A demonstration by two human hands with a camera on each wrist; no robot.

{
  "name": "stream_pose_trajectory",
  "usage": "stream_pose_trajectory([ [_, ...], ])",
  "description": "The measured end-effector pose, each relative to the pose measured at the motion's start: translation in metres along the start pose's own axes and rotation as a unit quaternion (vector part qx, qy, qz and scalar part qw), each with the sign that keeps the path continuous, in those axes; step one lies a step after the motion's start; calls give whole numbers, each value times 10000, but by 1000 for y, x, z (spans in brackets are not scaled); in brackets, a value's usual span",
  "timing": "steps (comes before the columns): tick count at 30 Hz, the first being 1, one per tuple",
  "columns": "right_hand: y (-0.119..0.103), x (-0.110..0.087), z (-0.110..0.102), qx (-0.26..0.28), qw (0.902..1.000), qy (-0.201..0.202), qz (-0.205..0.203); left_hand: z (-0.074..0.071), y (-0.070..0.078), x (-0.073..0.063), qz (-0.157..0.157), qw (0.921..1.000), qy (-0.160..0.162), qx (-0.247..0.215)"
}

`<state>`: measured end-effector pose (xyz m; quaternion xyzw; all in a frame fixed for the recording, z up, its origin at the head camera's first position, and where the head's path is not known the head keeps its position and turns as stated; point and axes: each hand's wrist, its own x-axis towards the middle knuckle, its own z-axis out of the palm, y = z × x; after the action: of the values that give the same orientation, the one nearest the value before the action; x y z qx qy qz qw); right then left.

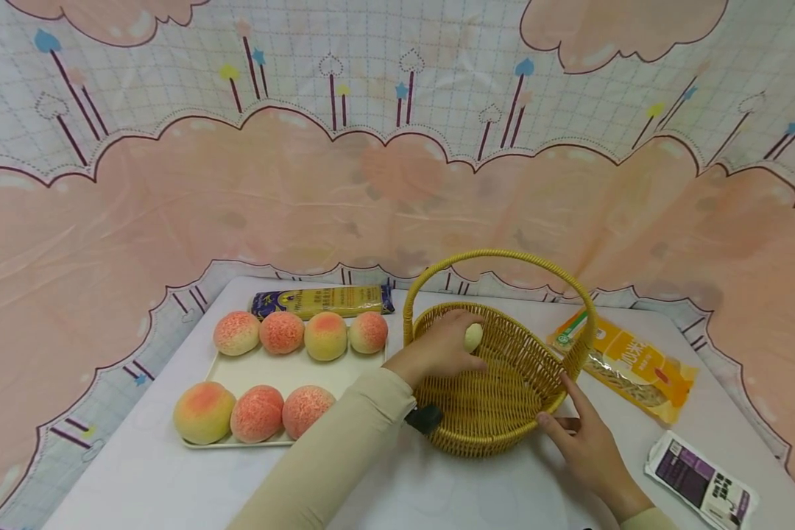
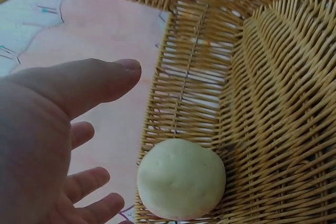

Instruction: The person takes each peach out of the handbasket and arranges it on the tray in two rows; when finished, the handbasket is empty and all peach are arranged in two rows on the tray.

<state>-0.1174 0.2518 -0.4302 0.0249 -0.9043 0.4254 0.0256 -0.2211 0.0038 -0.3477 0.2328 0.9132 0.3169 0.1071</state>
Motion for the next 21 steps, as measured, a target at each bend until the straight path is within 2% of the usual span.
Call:
stream_pose_trajectory([
  [8,3,1,0,72,9999,-40,104,3,-8,18,-205,9994,43,-285],
  [13,2,1,1,106,9999,-27,101,7,-17,23,-417,9979,86,-488],
  [16,2,1,1,106,9999,-13,109,9,-20,25,-513,9978,110,-411],
  [21,2,1,0,137,9998,-28,140,9,-20,25,-500,9986,115,-96],
])
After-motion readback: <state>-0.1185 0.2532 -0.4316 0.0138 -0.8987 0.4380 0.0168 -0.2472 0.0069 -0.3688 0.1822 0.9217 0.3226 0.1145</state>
